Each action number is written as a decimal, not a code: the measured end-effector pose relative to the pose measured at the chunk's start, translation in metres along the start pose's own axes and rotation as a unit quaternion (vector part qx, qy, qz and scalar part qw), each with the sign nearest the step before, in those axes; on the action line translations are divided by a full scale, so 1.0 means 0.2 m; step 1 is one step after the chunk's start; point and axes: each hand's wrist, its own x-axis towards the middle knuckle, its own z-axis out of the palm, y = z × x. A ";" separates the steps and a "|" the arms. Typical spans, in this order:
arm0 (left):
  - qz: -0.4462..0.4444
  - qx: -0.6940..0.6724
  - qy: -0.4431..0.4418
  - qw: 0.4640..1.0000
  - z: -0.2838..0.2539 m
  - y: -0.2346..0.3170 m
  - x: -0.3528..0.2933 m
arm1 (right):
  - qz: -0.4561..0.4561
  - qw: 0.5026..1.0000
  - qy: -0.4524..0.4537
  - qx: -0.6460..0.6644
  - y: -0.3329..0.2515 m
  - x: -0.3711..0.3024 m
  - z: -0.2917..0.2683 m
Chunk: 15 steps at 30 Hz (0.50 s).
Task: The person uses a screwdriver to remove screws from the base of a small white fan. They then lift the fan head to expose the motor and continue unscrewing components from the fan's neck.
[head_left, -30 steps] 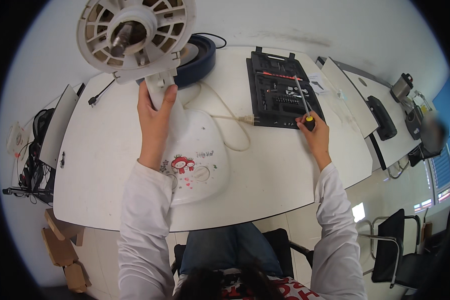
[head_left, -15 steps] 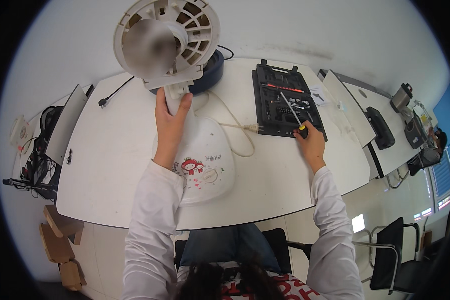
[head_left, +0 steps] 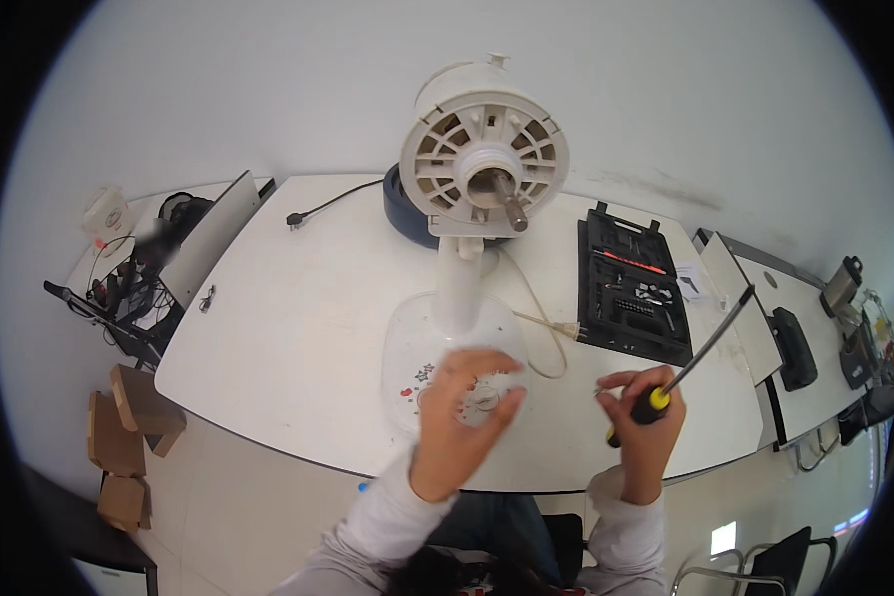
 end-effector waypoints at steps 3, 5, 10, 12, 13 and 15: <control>-0.083 -0.107 -0.017 0.991 0.08 -0.02 -0.11 | 0.024 0.998 -0.044 0.038 -0.06 -0.08 0.12; -0.153 -0.177 -0.037 0.971 0.11 -0.07 -0.17 | 0.033 0.997 -0.053 0.050 -0.04 -0.11 0.16; -0.282 -0.359 -0.042 0.889 0.10 -0.07 -0.21 | 0.019 0.997 -0.066 0.019 -0.01 -0.14 0.18; -0.287 -0.372 -0.041 0.882 0.10 -0.07 -0.23 | -0.003 0.998 -0.066 -0.001 0.02 -0.14 0.18; -0.290 -0.379 -0.041 0.878 0.10 -0.07 -0.23 | -0.013 0.998 -0.066 -0.011 0.02 -0.15 0.18; -0.310 -0.388 -0.051 0.867 0.09 -0.08 -0.23 | -0.025 0.996 -0.072 -0.049 0.00 -0.16 0.18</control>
